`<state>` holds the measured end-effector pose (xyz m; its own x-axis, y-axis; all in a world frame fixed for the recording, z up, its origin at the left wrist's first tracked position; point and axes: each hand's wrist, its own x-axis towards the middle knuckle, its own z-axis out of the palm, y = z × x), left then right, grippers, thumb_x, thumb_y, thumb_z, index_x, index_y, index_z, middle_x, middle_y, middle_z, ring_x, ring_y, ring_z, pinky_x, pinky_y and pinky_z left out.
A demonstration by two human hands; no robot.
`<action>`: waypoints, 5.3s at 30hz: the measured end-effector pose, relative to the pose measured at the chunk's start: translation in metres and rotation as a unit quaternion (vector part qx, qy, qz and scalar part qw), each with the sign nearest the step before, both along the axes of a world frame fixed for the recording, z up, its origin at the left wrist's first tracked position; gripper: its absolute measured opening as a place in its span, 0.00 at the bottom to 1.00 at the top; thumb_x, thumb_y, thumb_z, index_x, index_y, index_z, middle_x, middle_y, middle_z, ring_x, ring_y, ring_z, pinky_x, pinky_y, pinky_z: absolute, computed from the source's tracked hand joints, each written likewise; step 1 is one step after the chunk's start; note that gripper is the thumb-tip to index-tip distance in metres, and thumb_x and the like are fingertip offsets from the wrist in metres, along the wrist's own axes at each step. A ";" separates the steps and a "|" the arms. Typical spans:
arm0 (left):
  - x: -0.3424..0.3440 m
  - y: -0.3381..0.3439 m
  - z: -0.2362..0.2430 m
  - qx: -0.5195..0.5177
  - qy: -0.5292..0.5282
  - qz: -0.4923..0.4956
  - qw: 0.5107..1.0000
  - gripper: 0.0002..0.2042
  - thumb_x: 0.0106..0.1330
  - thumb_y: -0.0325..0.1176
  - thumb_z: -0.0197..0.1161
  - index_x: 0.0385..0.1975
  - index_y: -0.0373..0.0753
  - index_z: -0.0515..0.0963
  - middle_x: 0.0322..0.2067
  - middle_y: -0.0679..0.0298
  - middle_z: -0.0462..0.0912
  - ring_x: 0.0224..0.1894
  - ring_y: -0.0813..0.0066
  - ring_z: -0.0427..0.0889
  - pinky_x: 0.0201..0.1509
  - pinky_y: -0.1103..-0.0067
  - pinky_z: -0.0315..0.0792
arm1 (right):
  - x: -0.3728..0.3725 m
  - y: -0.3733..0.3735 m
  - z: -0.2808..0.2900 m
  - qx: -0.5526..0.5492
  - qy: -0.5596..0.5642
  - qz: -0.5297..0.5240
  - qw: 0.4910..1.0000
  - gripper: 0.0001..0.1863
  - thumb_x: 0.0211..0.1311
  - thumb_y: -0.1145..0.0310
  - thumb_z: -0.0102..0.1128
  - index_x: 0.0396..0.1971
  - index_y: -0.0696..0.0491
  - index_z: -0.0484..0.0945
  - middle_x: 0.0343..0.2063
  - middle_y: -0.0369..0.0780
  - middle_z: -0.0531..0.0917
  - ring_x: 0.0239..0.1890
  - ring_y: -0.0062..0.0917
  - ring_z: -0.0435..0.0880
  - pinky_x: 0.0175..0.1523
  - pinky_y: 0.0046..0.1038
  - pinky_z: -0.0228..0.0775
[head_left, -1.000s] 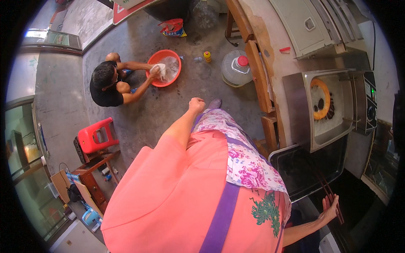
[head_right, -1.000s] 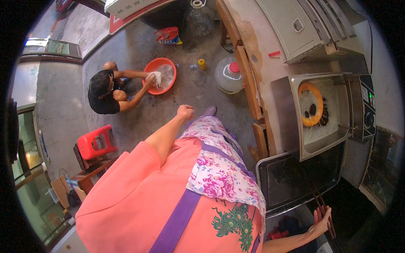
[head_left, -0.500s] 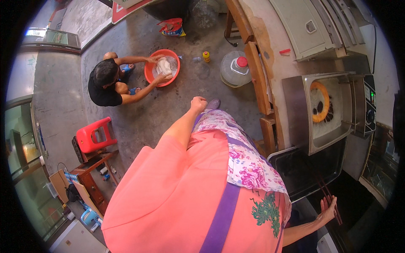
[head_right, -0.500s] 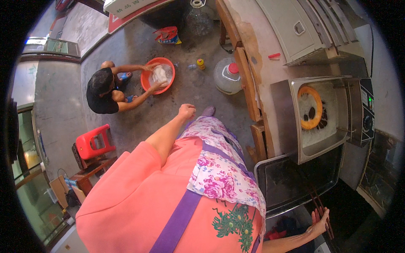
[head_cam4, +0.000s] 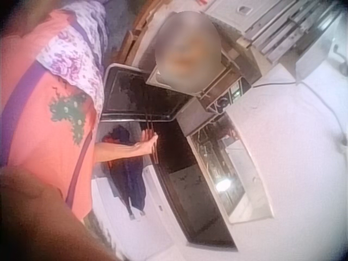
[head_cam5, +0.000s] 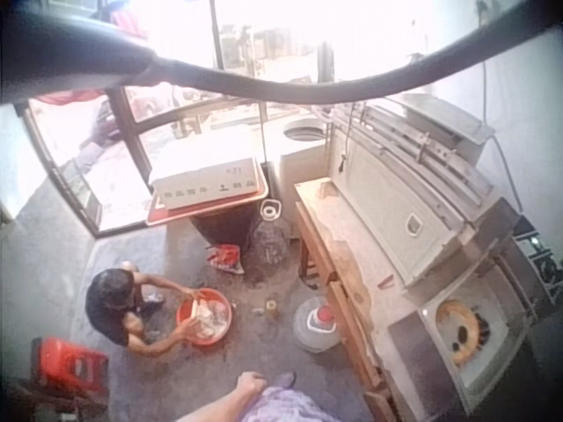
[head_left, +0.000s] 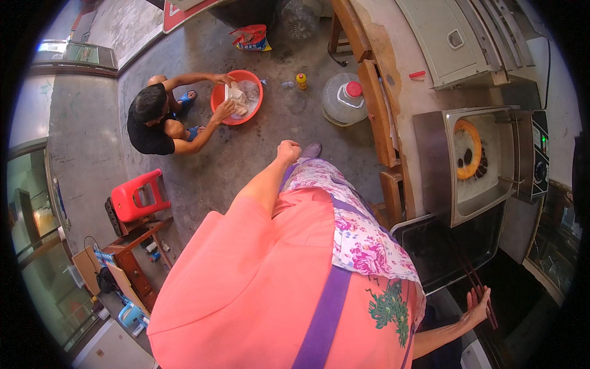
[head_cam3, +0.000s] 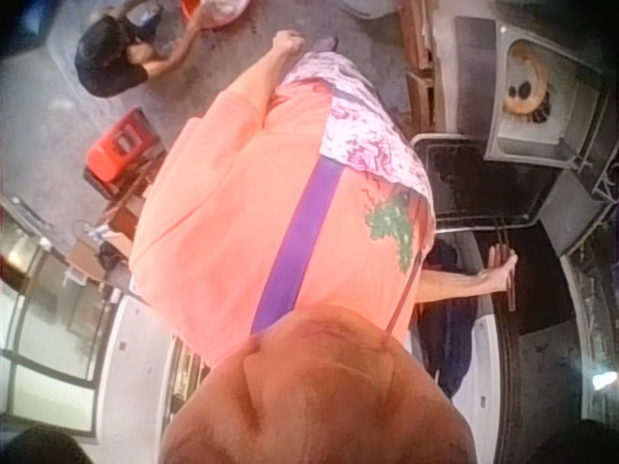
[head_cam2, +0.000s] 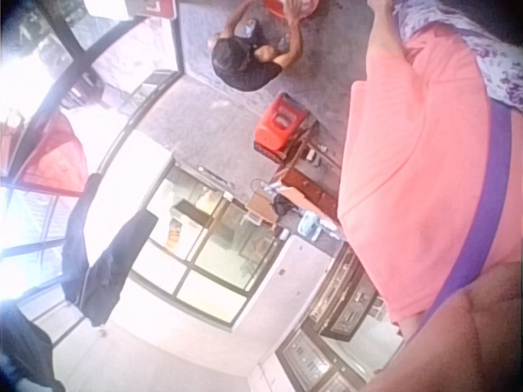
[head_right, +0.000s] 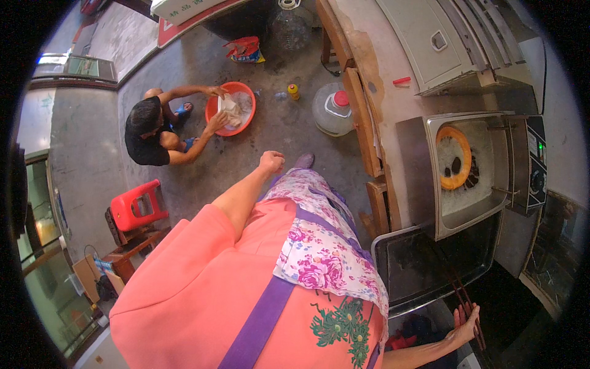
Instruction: The person uses chopsticks to turn and monitor a ring-shaped food item frying in a deep fryer. They briefly walk to a table, pick up a thermos, and return to continue frying. Another person is seen washing items in a basin nearby.
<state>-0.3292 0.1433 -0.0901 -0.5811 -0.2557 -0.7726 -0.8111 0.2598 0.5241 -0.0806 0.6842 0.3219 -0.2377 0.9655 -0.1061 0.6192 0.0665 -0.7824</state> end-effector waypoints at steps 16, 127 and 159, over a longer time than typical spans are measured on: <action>-0.014 0.013 -0.002 -0.110 0.144 -0.236 0.955 0.21 0.48 0.31 0.58 0.46 0.36 0.75 0.40 0.46 0.78 0.47 0.51 0.76 0.52 0.64 0.70 | 0.015 0.005 -0.002 -0.015 0.026 -0.001 1.000 0.18 0.57 0.59 0.64 0.41 0.57 0.79 0.34 0.42 0.83 0.33 0.26 0.83 0.35 0.23 0.78; -0.067 0.232 0.173 -0.207 0.403 -0.698 0.554 0.45 0.41 0.29 0.68 0.64 0.34 0.53 0.65 0.45 0.49 0.68 0.50 0.50 0.64 0.62 0.61 | -0.142 -0.111 -0.027 -0.050 0.394 0.176 0.901 0.13 0.62 0.71 0.56 0.41 0.66 0.76 0.36 0.48 0.81 0.40 0.32 0.83 0.47 0.30 0.78; -0.066 0.231 0.170 -0.175 0.404 -0.687 0.578 0.46 0.41 0.29 0.70 0.64 0.35 0.53 0.66 0.46 0.48 0.69 0.51 0.48 0.64 0.62 0.60 | -0.100 -0.080 -0.026 -0.091 0.451 0.146 0.876 0.18 0.68 0.66 0.47 0.45 0.68 0.72 0.44 0.55 0.77 0.46 0.39 0.80 0.50 0.36 0.77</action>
